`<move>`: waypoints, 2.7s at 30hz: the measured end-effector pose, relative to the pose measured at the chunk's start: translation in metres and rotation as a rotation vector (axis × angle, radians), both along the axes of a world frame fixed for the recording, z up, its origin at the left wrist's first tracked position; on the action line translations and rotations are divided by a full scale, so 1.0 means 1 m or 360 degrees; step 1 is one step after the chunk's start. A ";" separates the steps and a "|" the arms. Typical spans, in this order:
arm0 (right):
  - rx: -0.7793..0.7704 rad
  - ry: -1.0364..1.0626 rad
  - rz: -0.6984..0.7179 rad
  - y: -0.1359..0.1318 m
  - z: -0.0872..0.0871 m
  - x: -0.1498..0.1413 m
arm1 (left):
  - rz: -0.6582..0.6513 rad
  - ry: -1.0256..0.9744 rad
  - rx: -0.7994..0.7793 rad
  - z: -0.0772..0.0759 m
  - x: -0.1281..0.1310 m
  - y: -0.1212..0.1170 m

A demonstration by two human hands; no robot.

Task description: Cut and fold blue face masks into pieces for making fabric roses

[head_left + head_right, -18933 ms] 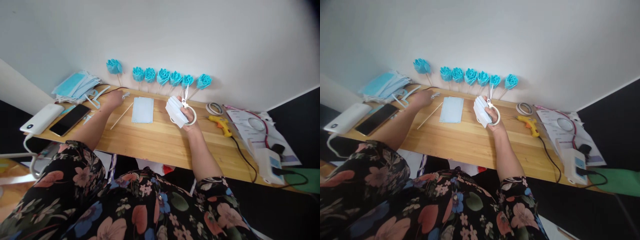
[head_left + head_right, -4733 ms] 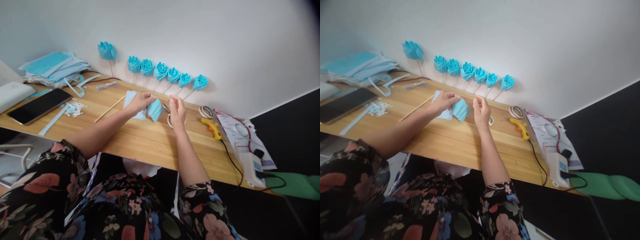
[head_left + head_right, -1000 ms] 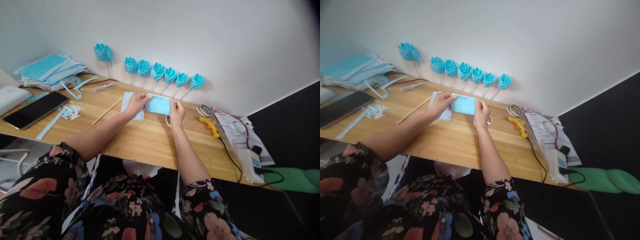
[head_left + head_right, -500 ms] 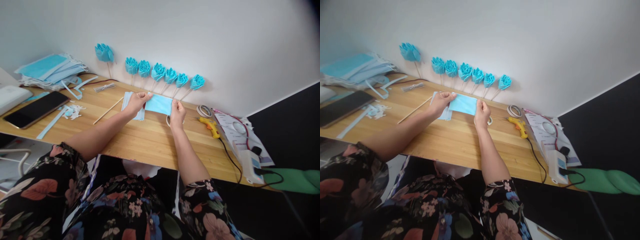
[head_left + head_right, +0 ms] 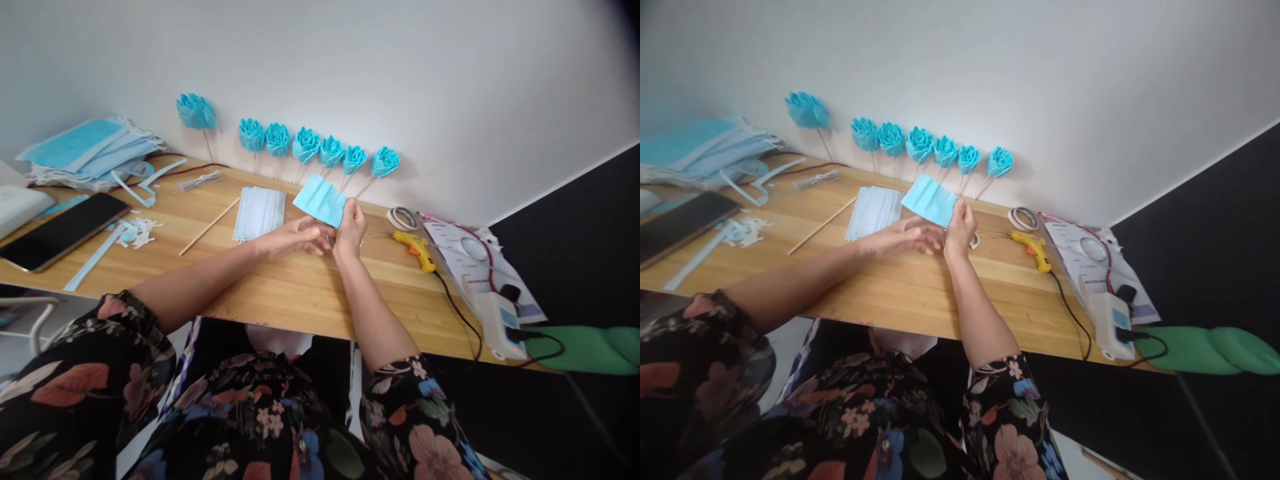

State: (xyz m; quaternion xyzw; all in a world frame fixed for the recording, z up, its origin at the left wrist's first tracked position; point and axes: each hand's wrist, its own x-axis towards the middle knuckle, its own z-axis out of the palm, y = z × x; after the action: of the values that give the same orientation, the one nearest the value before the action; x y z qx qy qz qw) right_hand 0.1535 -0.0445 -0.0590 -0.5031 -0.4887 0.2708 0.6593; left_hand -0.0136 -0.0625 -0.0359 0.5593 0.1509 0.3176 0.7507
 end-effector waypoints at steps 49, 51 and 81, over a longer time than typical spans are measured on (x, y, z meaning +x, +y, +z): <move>-0.0419 -0.0011 0.0860 -0.013 0.023 -0.006 | 0.0822 0.0438 0.0153 0.013 -0.019 0.021; -0.0425 -0.0018 0.0811 -0.011 0.019 -0.007 | 0.0822 0.0494 0.0202 0.015 -0.018 0.018; -0.0276 0.0303 0.0419 0.008 0.006 0.011 | 0.1352 0.0350 0.0167 0.005 -0.017 0.035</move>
State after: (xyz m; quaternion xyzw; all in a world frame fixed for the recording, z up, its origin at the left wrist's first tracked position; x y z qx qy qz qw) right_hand 0.1641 -0.0365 -0.0527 -0.4618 -0.4605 0.4422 0.6157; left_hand -0.0303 -0.0275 -0.0308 0.5154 0.4301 0.5439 0.5036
